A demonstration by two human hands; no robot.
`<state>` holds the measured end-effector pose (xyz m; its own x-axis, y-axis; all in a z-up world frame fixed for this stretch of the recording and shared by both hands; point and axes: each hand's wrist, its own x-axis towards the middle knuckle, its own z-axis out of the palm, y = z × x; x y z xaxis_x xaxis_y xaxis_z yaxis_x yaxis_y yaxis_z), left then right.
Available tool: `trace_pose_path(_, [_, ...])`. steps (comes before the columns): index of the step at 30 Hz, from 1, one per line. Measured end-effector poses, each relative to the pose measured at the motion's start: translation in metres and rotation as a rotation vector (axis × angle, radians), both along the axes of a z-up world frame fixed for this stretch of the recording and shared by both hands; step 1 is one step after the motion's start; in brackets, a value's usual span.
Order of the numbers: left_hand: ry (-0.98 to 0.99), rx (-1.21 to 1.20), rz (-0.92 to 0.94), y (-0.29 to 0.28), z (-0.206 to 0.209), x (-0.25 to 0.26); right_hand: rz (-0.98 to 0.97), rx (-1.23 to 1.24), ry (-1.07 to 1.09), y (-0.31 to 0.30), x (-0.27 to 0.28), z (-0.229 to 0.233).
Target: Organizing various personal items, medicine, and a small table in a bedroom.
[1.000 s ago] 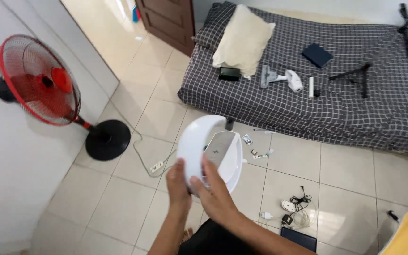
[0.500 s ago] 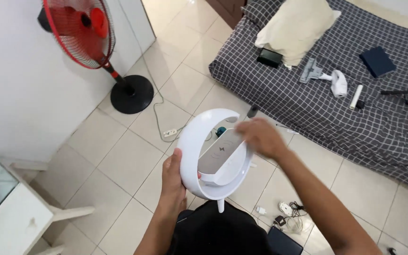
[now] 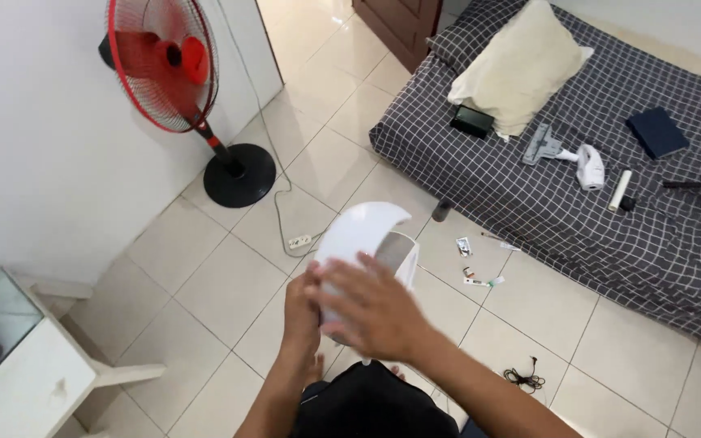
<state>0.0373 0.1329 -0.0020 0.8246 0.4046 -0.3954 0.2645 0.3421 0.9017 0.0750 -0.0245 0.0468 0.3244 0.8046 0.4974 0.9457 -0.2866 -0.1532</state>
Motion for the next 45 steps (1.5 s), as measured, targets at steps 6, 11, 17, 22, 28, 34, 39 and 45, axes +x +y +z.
trace_pose_path(6, [0.041, 0.063, -0.065, -0.008, -0.008, -0.004, -0.129, 0.066, -0.039, -0.002, 0.015, -0.002])
trace_pose_path(11, [0.036, 0.195, -0.208, -0.002, -0.017, -0.006, -0.342, 0.049, 0.634, -0.049, 0.065, -0.012])
trace_pose_path(17, [-0.107, 0.152, -0.256, 0.017, -0.030, -0.008, -1.044, -0.033, 1.184, -0.141, 0.096, -0.090])
trace_pose_path(22, [-0.079, 0.145, -0.213, 0.026, -0.023, -0.004, -1.253, 0.819, 1.348, -0.137, 0.071, -0.071])
trace_pose_path(28, [-0.092, 0.045, -0.015, 0.030, -0.023, 0.001, 0.655, 1.640, 1.878, -0.116, 0.068, -0.077])
trace_pose_path(34, [0.068, 0.041, 0.094, 0.047, 0.022, -0.021, -0.399, 1.301, 2.064, -0.018, 0.076, -0.027])
trace_pose_path(39, [0.098, -0.093, 0.250, 0.091, 0.045, -0.040, -0.505, 0.348, 1.862, 0.066, 0.082, -0.044])
trace_pose_path(45, [0.125, 0.086, 0.469, 0.189, -0.012, -0.062, -0.741, 0.302, 1.830, 0.209, 0.069, -0.020])
